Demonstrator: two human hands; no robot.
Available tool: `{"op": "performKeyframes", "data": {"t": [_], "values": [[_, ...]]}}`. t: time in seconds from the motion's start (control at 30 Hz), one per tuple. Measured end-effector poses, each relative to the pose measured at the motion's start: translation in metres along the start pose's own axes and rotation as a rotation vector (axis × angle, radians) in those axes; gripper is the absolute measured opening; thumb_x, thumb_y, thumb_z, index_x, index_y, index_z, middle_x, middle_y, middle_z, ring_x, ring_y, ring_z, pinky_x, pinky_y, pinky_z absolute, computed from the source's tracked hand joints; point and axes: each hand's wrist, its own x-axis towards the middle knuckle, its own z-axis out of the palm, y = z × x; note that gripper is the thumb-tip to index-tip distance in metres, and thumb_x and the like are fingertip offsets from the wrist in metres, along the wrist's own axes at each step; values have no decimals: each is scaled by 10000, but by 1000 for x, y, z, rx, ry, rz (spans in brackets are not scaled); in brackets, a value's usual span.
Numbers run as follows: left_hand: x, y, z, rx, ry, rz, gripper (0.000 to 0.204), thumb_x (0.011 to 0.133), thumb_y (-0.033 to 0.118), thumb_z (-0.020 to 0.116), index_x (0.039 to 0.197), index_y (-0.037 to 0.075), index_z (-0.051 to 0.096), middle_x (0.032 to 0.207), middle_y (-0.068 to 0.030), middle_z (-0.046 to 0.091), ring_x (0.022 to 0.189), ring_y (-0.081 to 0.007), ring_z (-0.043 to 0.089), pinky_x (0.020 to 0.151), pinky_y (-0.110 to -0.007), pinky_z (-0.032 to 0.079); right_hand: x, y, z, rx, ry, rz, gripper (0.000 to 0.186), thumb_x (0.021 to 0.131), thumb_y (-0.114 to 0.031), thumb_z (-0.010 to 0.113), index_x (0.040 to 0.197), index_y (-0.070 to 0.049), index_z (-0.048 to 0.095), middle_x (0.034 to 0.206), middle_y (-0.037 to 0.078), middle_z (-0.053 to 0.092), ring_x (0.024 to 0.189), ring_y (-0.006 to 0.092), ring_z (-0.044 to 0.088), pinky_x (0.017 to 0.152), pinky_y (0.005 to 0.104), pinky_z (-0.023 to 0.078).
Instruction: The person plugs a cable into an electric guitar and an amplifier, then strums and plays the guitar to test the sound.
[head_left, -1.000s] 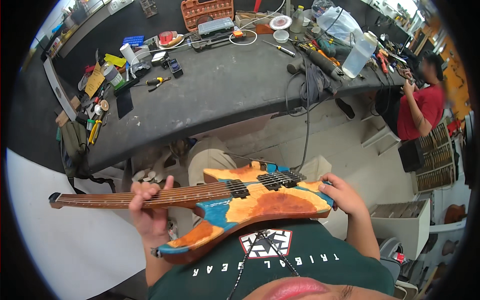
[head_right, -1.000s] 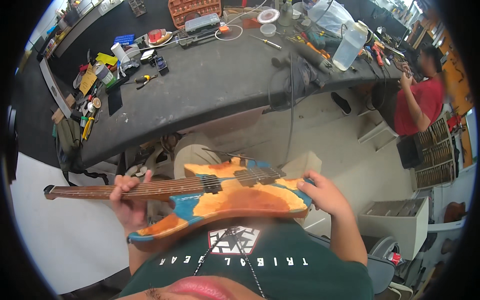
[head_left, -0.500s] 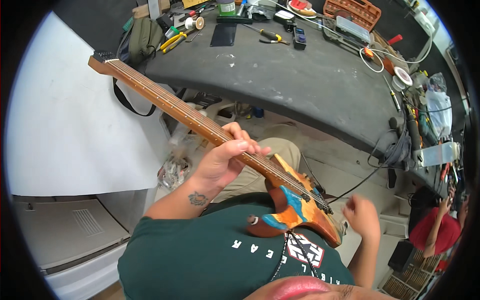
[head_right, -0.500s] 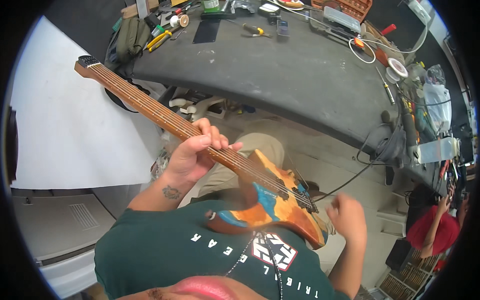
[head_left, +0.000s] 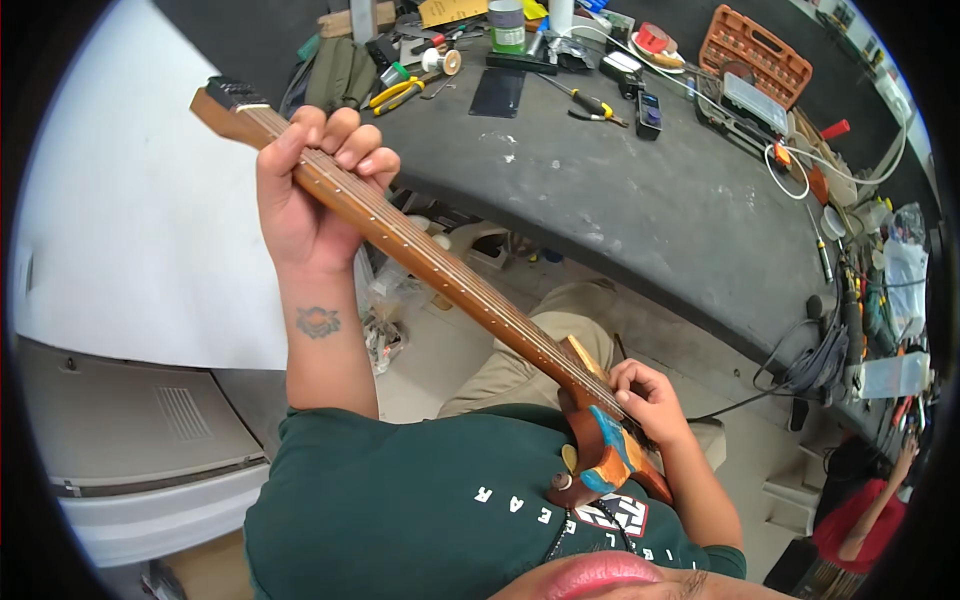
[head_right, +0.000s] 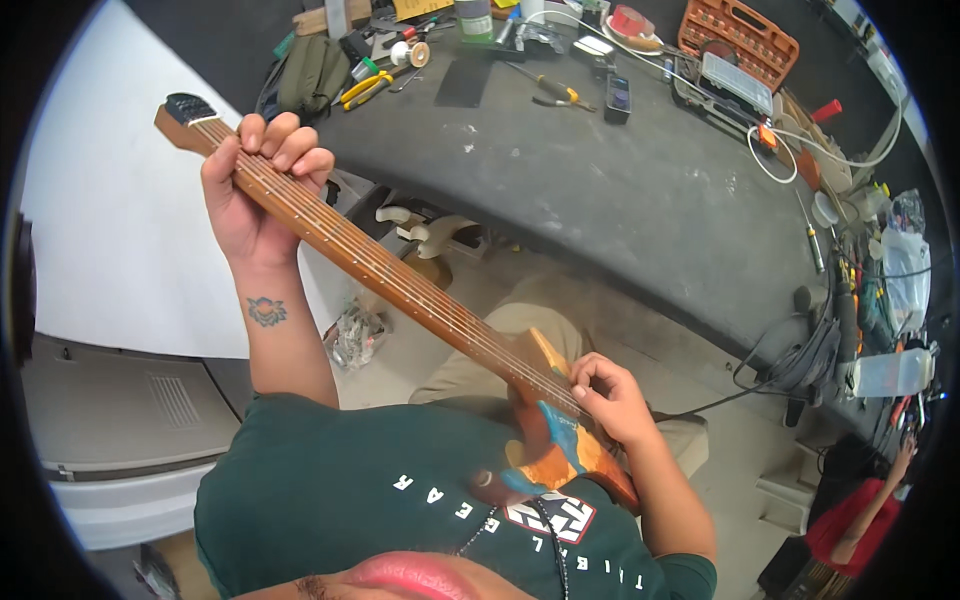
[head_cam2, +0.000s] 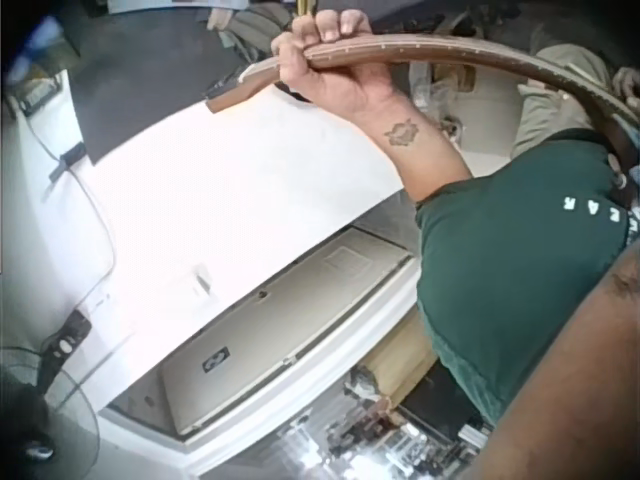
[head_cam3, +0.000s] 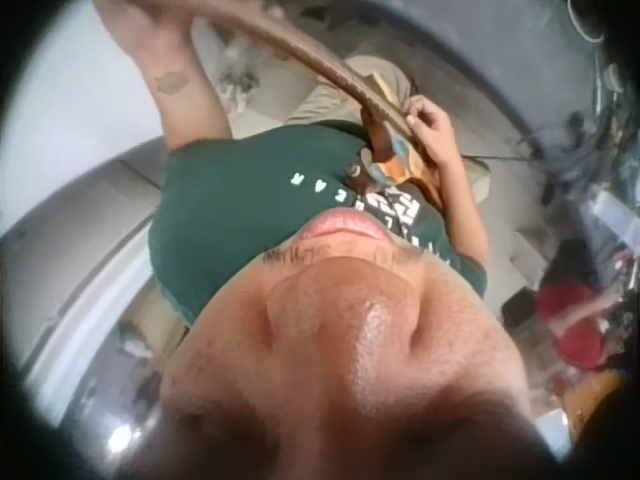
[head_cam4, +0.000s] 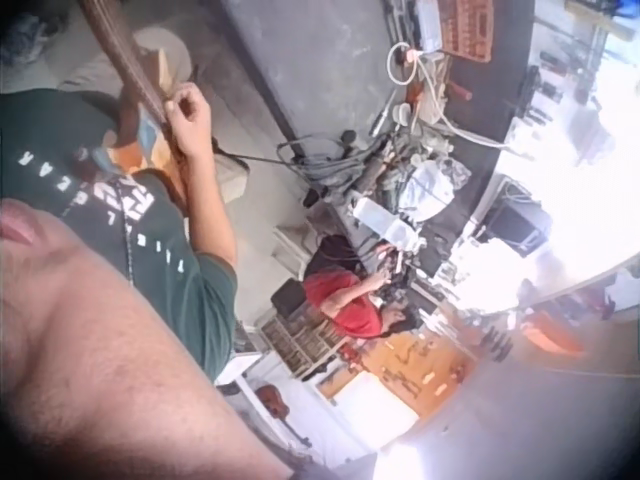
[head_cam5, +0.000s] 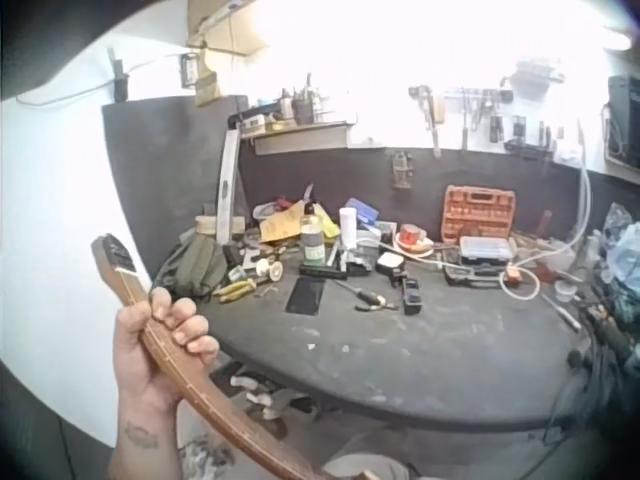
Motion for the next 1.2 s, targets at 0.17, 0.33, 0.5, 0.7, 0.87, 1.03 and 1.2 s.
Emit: {"op": "performKeyframes", "data": {"t": [0.17, 0.33, 0.5, 0.7, 0.87, 1.03, 1.2], "values": [[9, -6, -10, -99, -93, 15, 267, 894, 161, 724, 820, 111, 472, 847, 1, 381, 778, -130, 395, 794, -319, 374, -1, 3, -14, -91, 69, 92, 203, 987, -216, 693, 958, -15, 703, 1118, 120, 694, 1018, 182, 648, 934, 363, 519], [14, -17, -11, -118, -68, 23, 295, 849, 82, 747, 815, 108, 455, 849, -1, 368, 769, -128, 374, 781, -316, 361, 1, 29, -28, -23, 214, 260, 254, 1045, -247, 653, 1069, 3, 693, 954, 57, 739, 869, 145, 686, 809, 329, 564], [16, -13, -4, -96, -85, 29, 322, 839, 49, 741, 817, 112, 426, 853, -1, 352, 762, -131, 363, 768, -318, 355, -8, 14, -35, 232, -75, -139, 230, 988, -227, 684, 974, 0, 718, 1119, 116, 735, 1019, 169, 670, 932, 352, 540], [21, -19, -7, -135, -69, 21, 339, 818, -15, 722, 804, 107, 406, 850, -10, 343, 752, -139, 346, 745, -319, 339, -4, 27, -32, 3, 206, 253, 163, 1011, -174, 677, 990, -16, 709, 1145, 88, 743, 1027, 160, 674, 947, 335, 547], [19, -15, -11, -101, -63, 20, 381, 815, 32, 782, 807, 116, 411, 851, -4, 337, 747, -136, 350, 739, -316, 339, -7, 22, -32, -18, 145, 117, 163, 1043, -140, 651, 963, -1, 682, 1028, 51, 744, 927, 105, 648, 823, 296, 558], [19, -17, -18, -28, -147, -64, 536, 745, 243, 957, 784, 153, 430, 832, 20, 406, 767, -130, 387, 760, -321, 331, -16, 10, -37, -17, -50, -2, 50, 883, -59, 708, 879, -9, 701, 1232, 128, 706, 1136, 201, 640, 1026, 375, 508], [17, -2, -36, 95, -30, -72, 582, 642, 358, 1017, 764, 206, 468, 668, 80, 573, 753, -120, 402, 806, -337, 314, -9, 30, -41, 22, 62, 154, 129, 893, -127, 735, 855, -6, 707, 1332, 179, 662, 1208, 243, 632, 1086, 423, 492]]}}
